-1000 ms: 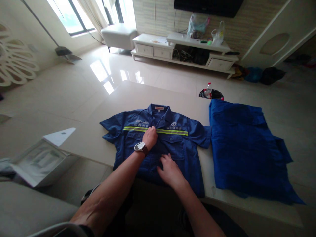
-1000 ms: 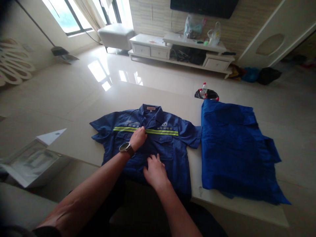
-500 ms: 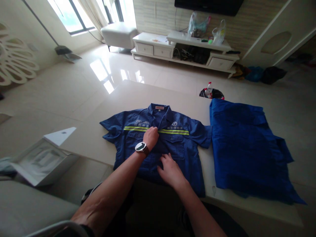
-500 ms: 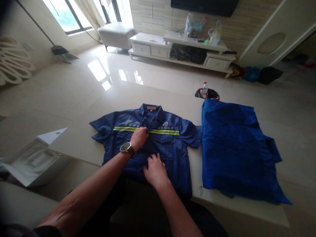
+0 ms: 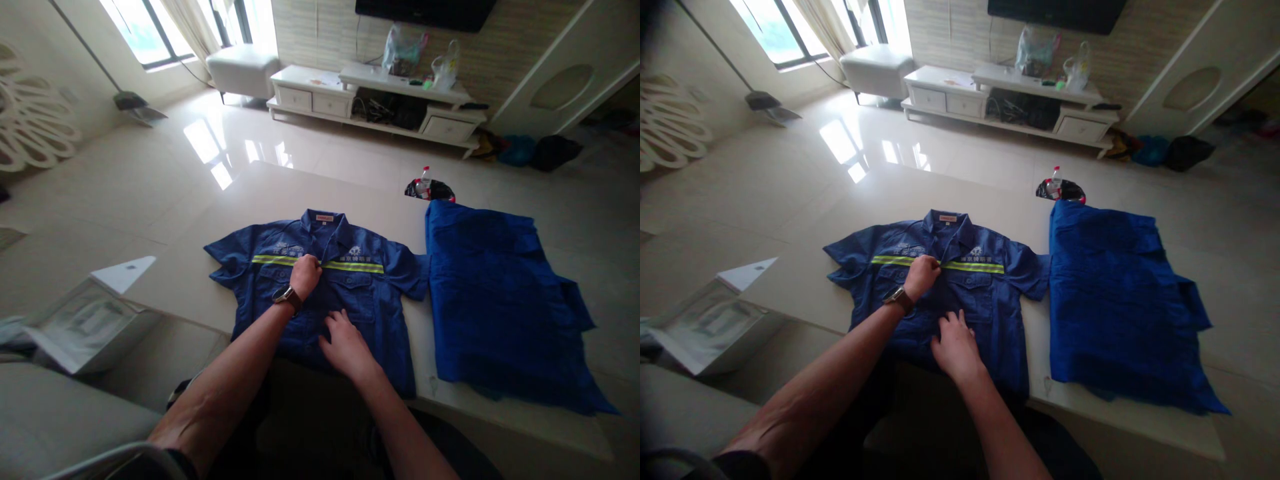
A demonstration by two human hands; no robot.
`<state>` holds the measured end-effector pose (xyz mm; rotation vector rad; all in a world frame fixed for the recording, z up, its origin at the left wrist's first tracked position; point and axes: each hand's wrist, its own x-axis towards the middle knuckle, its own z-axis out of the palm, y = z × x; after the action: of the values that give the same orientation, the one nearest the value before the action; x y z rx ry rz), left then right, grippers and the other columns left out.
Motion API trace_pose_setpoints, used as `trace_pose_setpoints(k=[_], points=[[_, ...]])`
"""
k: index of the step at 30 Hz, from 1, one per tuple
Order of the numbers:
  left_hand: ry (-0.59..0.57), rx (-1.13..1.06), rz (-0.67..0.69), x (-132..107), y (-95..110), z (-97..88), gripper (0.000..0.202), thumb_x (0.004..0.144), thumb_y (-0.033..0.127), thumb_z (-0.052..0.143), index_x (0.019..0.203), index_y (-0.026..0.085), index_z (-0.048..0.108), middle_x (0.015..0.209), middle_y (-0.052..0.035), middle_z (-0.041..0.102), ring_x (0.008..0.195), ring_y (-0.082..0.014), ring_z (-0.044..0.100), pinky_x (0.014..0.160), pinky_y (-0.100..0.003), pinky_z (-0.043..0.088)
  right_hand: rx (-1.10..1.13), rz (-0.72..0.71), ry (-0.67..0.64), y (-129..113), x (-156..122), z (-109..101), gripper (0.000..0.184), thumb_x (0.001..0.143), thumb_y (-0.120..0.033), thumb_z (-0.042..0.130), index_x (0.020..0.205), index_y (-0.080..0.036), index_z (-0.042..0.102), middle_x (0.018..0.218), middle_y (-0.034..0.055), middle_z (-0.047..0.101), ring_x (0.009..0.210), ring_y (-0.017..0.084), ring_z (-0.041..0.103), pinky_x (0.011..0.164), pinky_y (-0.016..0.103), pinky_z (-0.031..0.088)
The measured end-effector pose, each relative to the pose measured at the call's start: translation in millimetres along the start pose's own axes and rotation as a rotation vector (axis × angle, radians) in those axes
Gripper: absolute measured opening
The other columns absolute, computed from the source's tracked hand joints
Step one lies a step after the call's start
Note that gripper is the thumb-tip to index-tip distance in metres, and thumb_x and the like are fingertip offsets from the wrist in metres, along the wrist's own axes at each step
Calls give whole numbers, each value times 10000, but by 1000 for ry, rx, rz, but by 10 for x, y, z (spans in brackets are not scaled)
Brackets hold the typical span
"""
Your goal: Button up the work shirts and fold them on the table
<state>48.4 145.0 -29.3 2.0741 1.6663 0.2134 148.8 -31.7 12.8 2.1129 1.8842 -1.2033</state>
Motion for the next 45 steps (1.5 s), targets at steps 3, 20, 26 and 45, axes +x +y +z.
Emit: trace_pose_setpoints(k=[3, 20, 26, 45], points=[[-25, -57, -36, 36, -14, -10, 217, 871, 163, 623, 993, 125, 798, 1042, -129, 784, 993, -209, 717, 883, -262, 514, 3, 1, -7, -16, -7, -14, 416, 1016, -306, 459, 1377, -152, 596, 1540, 64, 330, 1569, 284, 169, 1300, 451, 336], [-157, 4, -64, 40, 10, -14, 271, 888, 296, 681, 1024, 70, 744, 1088, -186, 750, 1000, -244, 696, 803, -269, 494, 16, -12, 1, 3, 3, 3, 394, 1012, -319, 471, 1345, -157, 605, 1495, 77, 371, 1558, 280, 184, 1275, 473, 361], [-212, 33, -93, 67, 3, 9, 284, 934, 289, 624, 1089, 66, 708, 1130, -199, 740, 1032, -256, 703, 815, -277, 509, 12, -9, -4, 5, 3, 3, 387, 1010, -319, 465, 1327, -147, 604, 1523, 77, 338, 1561, 292, 168, 1263, 500, 365], [-340, 65, -85, 98, -1, -159, 267, 937, 271, 599, 1005, 52, 738, 929, -173, 760, 868, -232, 726, 700, -258, 505, 28, -4, -27, -14, -16, -14, 379, 1012, -318, 476, 1343, -172, 587, 1475, 75, 378, 1559, 277, 172, 1265, 488, 355]])
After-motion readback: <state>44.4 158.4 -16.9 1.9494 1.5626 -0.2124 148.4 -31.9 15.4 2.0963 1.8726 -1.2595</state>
